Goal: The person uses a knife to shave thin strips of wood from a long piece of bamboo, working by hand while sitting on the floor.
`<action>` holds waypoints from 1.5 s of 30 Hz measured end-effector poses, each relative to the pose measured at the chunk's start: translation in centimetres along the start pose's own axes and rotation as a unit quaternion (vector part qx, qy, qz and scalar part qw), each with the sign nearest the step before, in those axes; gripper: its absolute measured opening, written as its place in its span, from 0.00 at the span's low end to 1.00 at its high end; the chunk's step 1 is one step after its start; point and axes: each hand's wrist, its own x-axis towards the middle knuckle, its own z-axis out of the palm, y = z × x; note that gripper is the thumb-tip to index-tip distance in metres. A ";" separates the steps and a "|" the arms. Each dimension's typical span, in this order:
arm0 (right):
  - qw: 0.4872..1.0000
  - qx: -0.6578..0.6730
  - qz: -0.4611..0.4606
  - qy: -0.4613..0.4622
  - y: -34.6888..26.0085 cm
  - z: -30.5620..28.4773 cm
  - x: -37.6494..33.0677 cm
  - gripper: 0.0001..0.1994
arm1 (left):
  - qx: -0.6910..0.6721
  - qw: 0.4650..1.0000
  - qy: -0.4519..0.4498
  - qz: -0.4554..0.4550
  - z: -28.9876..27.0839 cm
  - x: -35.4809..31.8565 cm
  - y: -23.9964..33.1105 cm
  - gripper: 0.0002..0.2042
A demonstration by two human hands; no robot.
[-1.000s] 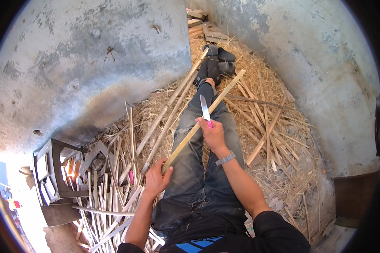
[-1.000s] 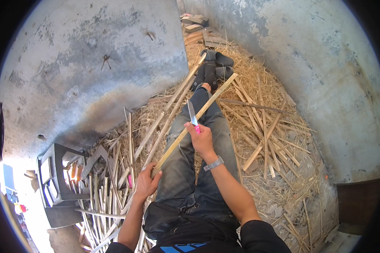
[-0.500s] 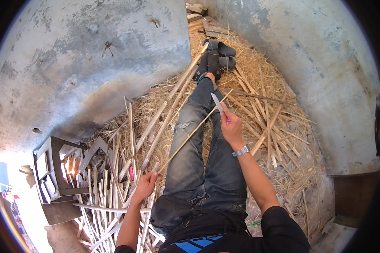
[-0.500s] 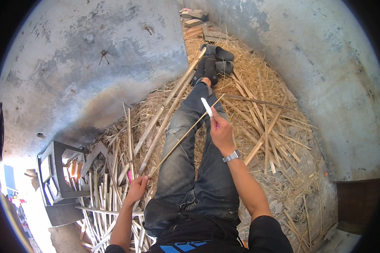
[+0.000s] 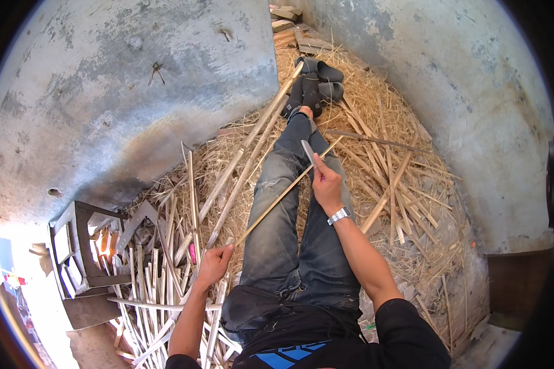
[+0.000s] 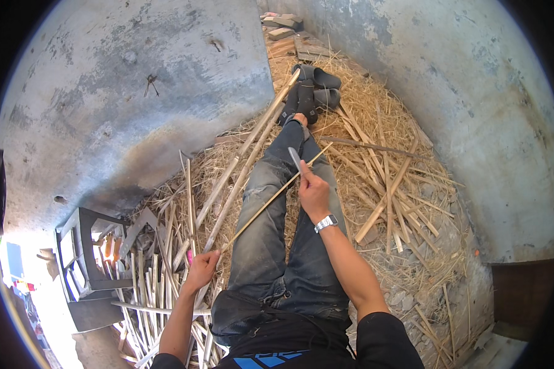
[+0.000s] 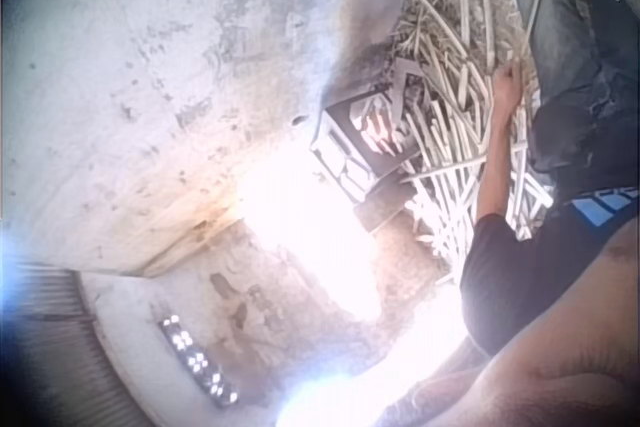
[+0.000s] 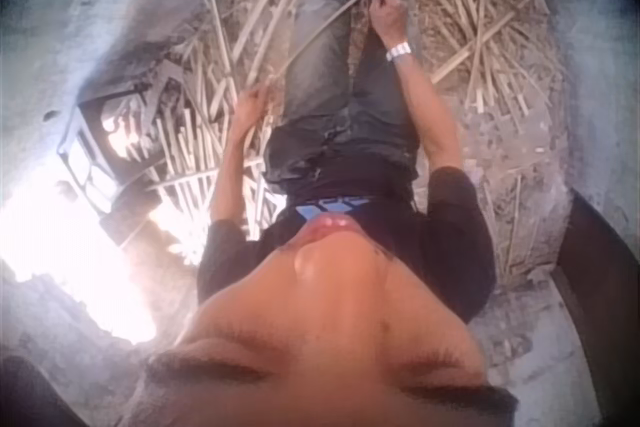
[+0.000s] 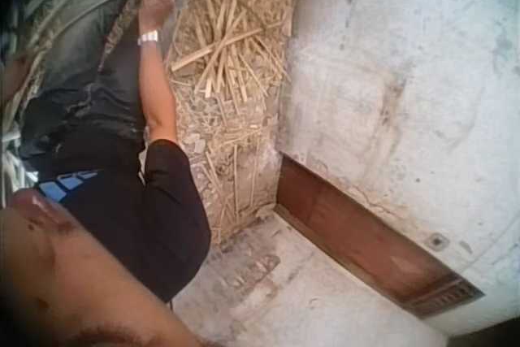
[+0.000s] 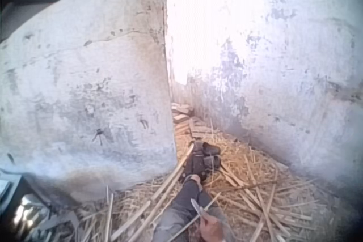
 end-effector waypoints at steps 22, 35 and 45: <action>0.995 0.020 0.102 0.009 0.5 -1.9 -0.2 0.19 | 0.002 1.000 -0.015 0.001 2.0 2.9 2.3 0.26; 0.995 0.023 0.092 -0.020 -0.9 -1.0 -1.0 0.18 | -0.008 1.000 -0.009 -0.004 2.5 3.7 1.6 0.29; 0.995 0.089 0.001 -0.042 -2.7 0.5 -3.2 0.14 | -0.038 0.999 0.028 0.017 3.9 4.0 1.4 0.31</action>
